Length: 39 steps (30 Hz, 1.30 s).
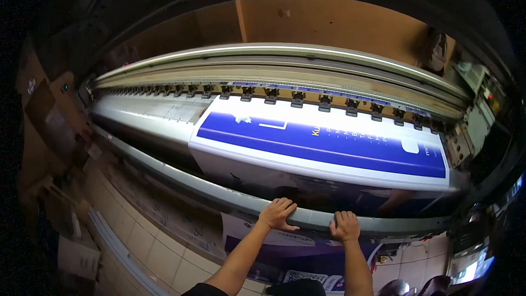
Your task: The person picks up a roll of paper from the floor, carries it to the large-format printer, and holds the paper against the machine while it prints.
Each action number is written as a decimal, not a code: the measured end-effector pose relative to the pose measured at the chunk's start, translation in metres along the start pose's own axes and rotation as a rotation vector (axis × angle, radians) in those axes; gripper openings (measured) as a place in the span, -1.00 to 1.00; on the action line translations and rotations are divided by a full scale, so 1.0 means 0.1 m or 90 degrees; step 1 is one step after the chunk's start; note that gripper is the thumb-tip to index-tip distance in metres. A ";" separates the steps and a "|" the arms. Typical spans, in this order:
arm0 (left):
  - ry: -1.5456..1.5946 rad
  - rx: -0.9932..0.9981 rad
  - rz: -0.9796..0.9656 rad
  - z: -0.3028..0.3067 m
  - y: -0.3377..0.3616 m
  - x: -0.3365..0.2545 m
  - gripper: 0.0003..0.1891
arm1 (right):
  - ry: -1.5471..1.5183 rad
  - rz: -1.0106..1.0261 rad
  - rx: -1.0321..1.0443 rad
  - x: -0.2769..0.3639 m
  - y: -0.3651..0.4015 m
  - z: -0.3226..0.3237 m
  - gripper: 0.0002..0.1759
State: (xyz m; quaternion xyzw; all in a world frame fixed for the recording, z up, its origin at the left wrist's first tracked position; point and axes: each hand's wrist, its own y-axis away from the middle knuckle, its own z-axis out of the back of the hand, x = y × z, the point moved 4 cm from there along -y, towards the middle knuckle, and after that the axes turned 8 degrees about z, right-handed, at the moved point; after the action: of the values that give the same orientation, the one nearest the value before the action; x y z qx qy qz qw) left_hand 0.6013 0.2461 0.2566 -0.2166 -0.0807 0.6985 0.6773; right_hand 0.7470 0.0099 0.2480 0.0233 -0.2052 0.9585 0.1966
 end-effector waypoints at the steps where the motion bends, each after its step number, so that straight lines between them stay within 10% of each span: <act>1: -0.003 -0.011 -0.011 0.02 -0.01 -0.02 -0.12 | 0.006 0.010 -0.028 0.00 0.00 0.00 -0.66; 39: -0.004 0.000 -0.005 0.00 -0.02 0.01 -0.17 | 0.010 0.022 -0.031 0.01 -0.03 0.04 -0.68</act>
State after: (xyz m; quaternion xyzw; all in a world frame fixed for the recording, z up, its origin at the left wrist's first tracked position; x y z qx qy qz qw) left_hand 0.6027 0.2471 0.2574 -0.2143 -0.0839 0.6966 0.6795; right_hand 0.7475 0.0112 0.2535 0.0072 -0.2273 0.9566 0.1823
